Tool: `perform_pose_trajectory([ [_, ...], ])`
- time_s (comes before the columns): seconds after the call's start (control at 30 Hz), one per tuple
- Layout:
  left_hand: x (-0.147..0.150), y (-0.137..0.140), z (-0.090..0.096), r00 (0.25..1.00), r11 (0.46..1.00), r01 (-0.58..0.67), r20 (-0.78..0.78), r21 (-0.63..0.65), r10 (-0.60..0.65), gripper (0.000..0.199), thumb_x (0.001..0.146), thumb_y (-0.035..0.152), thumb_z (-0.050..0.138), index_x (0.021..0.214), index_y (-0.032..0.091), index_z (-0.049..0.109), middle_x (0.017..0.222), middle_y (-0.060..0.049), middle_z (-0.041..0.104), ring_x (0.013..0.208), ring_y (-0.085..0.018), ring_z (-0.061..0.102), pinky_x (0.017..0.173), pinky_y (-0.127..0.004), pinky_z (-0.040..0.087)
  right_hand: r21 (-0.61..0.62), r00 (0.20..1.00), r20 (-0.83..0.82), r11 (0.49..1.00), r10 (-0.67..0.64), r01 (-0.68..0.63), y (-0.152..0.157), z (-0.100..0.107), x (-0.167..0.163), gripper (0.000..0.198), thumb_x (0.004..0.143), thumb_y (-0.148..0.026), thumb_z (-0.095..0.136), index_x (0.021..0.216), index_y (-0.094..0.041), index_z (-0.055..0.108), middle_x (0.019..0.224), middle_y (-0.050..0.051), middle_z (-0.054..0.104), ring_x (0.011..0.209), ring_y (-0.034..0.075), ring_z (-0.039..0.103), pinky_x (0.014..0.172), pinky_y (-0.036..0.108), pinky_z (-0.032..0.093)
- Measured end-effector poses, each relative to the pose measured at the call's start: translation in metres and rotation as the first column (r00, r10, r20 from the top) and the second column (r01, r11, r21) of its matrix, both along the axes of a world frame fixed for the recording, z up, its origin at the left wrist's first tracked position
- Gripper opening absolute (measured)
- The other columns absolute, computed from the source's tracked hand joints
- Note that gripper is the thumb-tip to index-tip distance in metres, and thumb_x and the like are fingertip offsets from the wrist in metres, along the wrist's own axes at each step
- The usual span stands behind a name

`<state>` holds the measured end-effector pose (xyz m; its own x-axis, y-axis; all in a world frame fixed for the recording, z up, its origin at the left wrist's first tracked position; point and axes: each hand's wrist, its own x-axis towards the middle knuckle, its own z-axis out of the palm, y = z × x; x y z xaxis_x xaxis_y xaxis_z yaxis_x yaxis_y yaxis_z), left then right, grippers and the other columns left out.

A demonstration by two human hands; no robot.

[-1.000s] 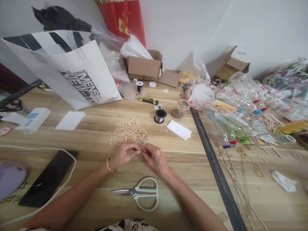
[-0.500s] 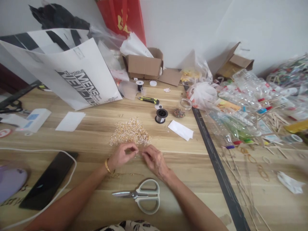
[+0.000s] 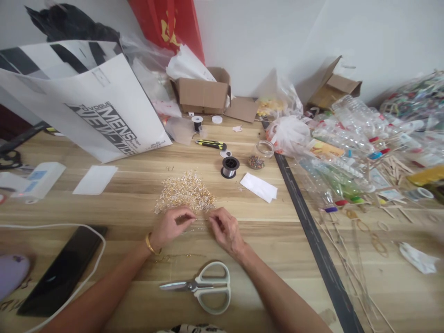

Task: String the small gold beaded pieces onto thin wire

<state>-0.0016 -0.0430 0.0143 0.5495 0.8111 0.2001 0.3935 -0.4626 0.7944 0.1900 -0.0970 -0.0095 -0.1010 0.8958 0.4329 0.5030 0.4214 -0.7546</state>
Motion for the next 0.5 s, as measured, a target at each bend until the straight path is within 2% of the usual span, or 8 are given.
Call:
perform_pose_trajectory([
  [0.23,-0.0024,-0.0006,0.0055,0.977,0.986,0.104,-0.201,0.13,-0.076,0.007,0.078,0.012,0.06,0.073,0.016,0.064,0.074,-0.002,0.064,0.076,-0.015,0.056,0.074,-0.028,0.044,0.003,0.999,0.043,1.0,0.013,-0.013,0.0012,-0.0012,0.0004,0.009,0.087,-0.016,0.047,0.082,-0.019,0.053,0.07,0.002,0.053,0.059,0.013,0.048,0.053,0.024,0.039],
  [0.37,-0.0051,-0.0014,0.0094,0.923,0.973,0.184,-0.366,0.14,-0.121,0.005,0.079,0.015,0.061,0.074,0.016,0.064,0.078,-0.003,0.062,0.082,-0.017,0.053,0.076,-0.029,0.042,0.036,0.993,0.11,0.998,0.051,-0.055,-0.0002,-0.003,0.001,0.009,0.088,-0.016,0.046,0.084,-0.019,0.053,0.07,0.003,0.054,0.061,0.014,0.051,0.055,0.025,0.041],
  [0.5,-0.0061,-0.0023,0.0089,0.866,0.958,0.256,-0.471,0.126,-0.17,0.009,0.081,0.016,0.058,0.075,0.016,0.064,0.079,-0.004,0.059,0.084,-0.018,0.05,0.078,-0.031,0.041,0.06,0.959,0.252,0.988,0.125,-0.145,-0.004,-0.0059,-0.0003,0.008,0.089,-0.016,0.045,0.088,-0.019,0.052,0.077,0.006,0.058,0.068,0.016,0.055,0.06,0.026,0.044],
])
